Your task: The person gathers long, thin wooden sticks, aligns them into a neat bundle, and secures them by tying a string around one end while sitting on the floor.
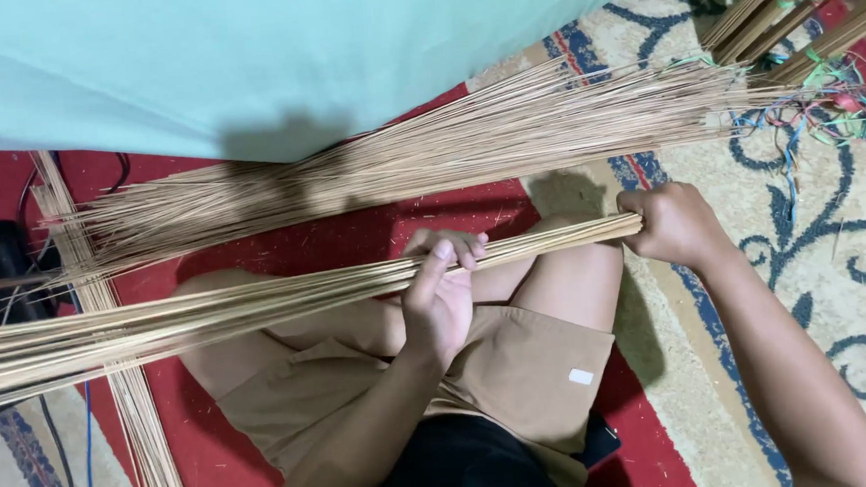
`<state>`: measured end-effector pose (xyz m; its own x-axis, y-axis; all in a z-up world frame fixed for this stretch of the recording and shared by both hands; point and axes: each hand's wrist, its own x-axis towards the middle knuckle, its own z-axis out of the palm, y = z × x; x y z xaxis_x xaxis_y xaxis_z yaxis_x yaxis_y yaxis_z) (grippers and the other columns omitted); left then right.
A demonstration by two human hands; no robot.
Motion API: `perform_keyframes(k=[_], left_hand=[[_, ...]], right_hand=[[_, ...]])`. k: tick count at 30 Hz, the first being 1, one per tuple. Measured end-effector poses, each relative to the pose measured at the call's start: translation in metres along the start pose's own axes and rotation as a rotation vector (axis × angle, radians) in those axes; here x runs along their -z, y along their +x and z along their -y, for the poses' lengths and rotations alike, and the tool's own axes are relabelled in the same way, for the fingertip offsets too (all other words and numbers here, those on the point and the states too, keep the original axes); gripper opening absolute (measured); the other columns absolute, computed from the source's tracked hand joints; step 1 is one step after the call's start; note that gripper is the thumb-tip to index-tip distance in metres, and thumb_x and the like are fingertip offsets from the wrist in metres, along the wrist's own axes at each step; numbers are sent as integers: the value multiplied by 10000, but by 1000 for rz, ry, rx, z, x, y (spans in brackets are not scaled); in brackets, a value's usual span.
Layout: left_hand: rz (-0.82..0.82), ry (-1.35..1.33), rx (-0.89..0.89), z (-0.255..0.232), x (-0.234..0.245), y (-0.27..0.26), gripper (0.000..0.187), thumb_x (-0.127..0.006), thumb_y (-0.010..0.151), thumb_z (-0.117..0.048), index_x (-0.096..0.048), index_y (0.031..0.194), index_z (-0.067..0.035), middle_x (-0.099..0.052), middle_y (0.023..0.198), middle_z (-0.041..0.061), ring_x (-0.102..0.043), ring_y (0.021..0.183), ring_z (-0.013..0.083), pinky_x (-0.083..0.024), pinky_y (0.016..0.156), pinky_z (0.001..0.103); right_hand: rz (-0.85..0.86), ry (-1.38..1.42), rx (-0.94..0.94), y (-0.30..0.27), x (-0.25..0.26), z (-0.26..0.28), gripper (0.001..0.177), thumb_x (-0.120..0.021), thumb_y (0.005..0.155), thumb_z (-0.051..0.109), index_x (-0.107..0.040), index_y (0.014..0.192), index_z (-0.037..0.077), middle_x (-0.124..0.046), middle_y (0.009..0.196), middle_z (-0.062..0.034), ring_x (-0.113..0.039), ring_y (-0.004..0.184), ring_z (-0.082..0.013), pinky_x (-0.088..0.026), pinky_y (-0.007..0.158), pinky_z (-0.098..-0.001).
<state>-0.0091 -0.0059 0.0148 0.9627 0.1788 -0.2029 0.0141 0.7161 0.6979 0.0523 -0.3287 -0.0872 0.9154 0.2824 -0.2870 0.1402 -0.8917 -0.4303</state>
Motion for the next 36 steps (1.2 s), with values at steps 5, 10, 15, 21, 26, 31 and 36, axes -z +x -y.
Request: perform_keyframes(k=[5,10,15,21,26,31,36], left_hand=[[101,-22,-22,1,3,6,251,-587,957,-167,-461,749,-105,-449,579,113,-513,642,258,-486,840,472],[26,-138,61,-4,-10,18,420,-460,1090,-247,-377,684,-179,-283,508,-28,-329,507,124,-424,704,348],[-408,-89,15,-16,-26,29,494,-469,1110,-337,-349,653,-192,-253,544,-59,-292,500,106,-403,655,306],[-368,-61,-10,-33,-38,26,523,-521,1092,-346,-352,622,-192,-252,531,-69,-287,469,95,-391,617,284],[71,-90,-86,-29,-4,19,398,-500,1046,-188,-403,661,-167,-341,500,-20,-363,438,131,-419,631,338],[365,-115,-121,-37,-8,15,256,-537,963,-150,-456,722,-119,-439,528,67,-479,464,212,-454,680,426],[-245,-20,-107,-39,-52,14,487,-431,1114,-290,-313,649,-202,-232,469,-58,-234,377,90,-305,474,263]], right_hand=[[440,330,-109,-6,46,54,67,-749,746,143,-780,733,85,-710,542,-89,-638,504,-267,-505,564,-386],[640,418,-74,-12,57,56,146,-815,744,158,-846,819,37,-737,595,-118,-609,521,-225,-444,500,-341],[-249,-78,198,-37,32,66,239,-785,762,249,-662,925,124,-678,710,-74,-698,682,-308,-569,683,-425],[-464,-131,307,-37,-27,33,174,-711,782,321,-584,798,204,-489,610,28,-601,574,-215,-519,582,-338],[320,419,191,-29,50,77,300,-753,799,213,-553,616,86,-534,457,-59,-517,452,-277,-457,480,-396],[815,775,340,-24,83,93,406,-758,932,176,-529,606,95,-457,484,62,-404,444,-112,-386,432,-274],[453,410,46,-25,76,97,246,-799,775,179,-614,731,23,-620,572,-109,-600,550,-254,-468,543,-369]])
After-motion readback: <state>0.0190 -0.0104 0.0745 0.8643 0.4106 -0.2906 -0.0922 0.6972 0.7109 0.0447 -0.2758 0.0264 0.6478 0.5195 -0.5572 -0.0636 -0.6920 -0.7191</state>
